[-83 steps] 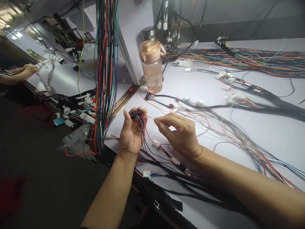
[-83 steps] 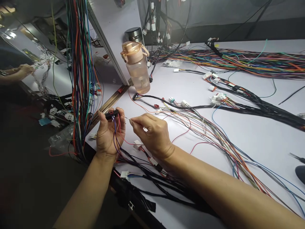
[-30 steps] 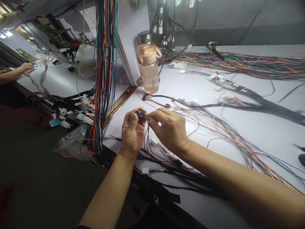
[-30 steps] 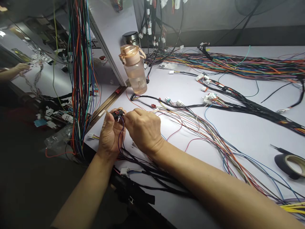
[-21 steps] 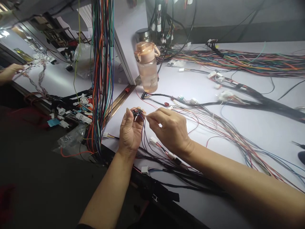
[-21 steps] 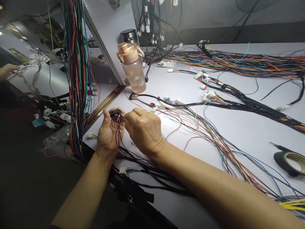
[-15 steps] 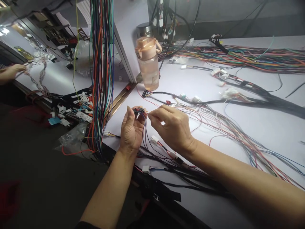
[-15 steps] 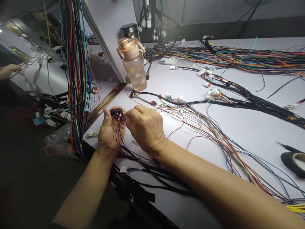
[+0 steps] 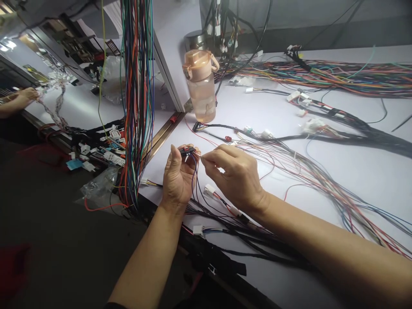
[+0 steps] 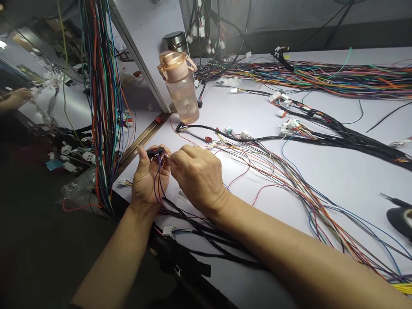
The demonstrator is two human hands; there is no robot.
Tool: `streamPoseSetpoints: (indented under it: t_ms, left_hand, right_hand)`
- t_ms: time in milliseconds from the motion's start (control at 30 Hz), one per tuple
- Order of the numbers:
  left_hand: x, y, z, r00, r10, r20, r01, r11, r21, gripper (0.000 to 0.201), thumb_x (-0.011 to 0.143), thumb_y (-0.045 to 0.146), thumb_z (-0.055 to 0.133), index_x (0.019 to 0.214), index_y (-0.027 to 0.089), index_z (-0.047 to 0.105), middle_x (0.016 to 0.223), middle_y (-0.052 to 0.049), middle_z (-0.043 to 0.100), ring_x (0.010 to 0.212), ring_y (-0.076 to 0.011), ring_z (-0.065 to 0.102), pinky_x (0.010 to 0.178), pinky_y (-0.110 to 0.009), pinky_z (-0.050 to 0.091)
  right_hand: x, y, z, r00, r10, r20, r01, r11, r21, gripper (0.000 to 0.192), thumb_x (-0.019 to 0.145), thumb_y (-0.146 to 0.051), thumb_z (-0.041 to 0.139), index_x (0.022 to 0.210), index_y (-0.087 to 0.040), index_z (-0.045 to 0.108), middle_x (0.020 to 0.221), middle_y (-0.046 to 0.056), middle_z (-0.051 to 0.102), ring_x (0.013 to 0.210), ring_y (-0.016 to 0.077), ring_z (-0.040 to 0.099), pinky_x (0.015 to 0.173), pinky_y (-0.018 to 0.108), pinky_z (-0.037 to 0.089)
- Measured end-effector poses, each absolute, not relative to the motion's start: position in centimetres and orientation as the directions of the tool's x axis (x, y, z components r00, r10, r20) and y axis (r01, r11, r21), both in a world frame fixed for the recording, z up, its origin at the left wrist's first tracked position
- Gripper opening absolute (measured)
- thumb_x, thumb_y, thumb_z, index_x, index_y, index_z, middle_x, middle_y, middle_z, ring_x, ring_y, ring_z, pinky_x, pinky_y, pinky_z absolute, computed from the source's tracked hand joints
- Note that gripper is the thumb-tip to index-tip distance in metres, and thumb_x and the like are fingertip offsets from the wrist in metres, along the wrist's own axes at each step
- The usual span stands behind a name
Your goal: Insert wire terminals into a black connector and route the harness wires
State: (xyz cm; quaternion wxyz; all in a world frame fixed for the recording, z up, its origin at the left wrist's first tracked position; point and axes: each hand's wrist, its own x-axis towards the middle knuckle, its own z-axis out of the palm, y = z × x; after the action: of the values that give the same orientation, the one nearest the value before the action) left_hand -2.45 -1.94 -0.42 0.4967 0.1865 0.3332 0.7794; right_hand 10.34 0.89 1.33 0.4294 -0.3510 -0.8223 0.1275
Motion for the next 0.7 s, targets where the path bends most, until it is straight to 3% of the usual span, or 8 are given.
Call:
streamPoseSetpoints:
  t_ms: [167, 500, 700]
  left_hand:
    - [-2.45, -2.04, -0.49, -0.426, 0.904, -0.026, -0.628, -0.275, 0.728, 0.022, 0.084, 0.038, 0.064, 0.084, 0.016, 0.067, 0.088, -0.002, 0.068, 0.082, -0.0092, 0.065, 0.080, -0.019, 0.052]
    - [-2.43, -2.19, -0.58, -0.401, 0.916, 0.007, -0.613, -0.274, 0.741, 0.024, 0.080, 0.040, 0.068, 0.086, 0.016, 0.068, 0.089, -0.002, 0.067, 0.085, -0.0100, 0.064, 0.081, -0.019, 0.052]
    - [-2.34, -2.11, -0.54, -0.405, 0.914, 0.010, -0.624, -0.285, 0.728, 0.024, 0.078, 0.038, 0.071, 0.085, 0.016, 0.068, 0.089, -0.002, 0.068, 0.084, -0.0103, 0.065, 0.080, -0.019, 0.052]
  right_hand:
    - [10.42, 0.85, 1.18, -0.385, 0.667, 0.638, 0.471, 0.736, -0.486, 0.032, 0.094, -0.024, 0.045, 0.074, -0.017, 0.069, 0.070, 0.003, 0.064, 0.066, 0.0116, 0.055, 0.063, 0.025, 0.039]
    - [10.74, 0.93, 1.16, -0.433, 0.543, 0.719, 0.503, 0.808, -0.308, 0.028, 0.095, -0.024, 0.046, 0.078, -0.018, 0.067, 0.070, 0.002, 0.064, 0.066, 0.0136, 0.050, 0.065, 0.028, 0.038]
    - [10.81, 1.01, 1.01, -0.416, 0.552, 0.723, 0.479, 0.809, -0.342, 0.023, 0.094, -0.021, 0.049, 0.084, -0.017, 0.069, 0.074, 0.003, 0.064, 0.070, 0.0134, 0.054, 0.066, 0.027, 0.041]
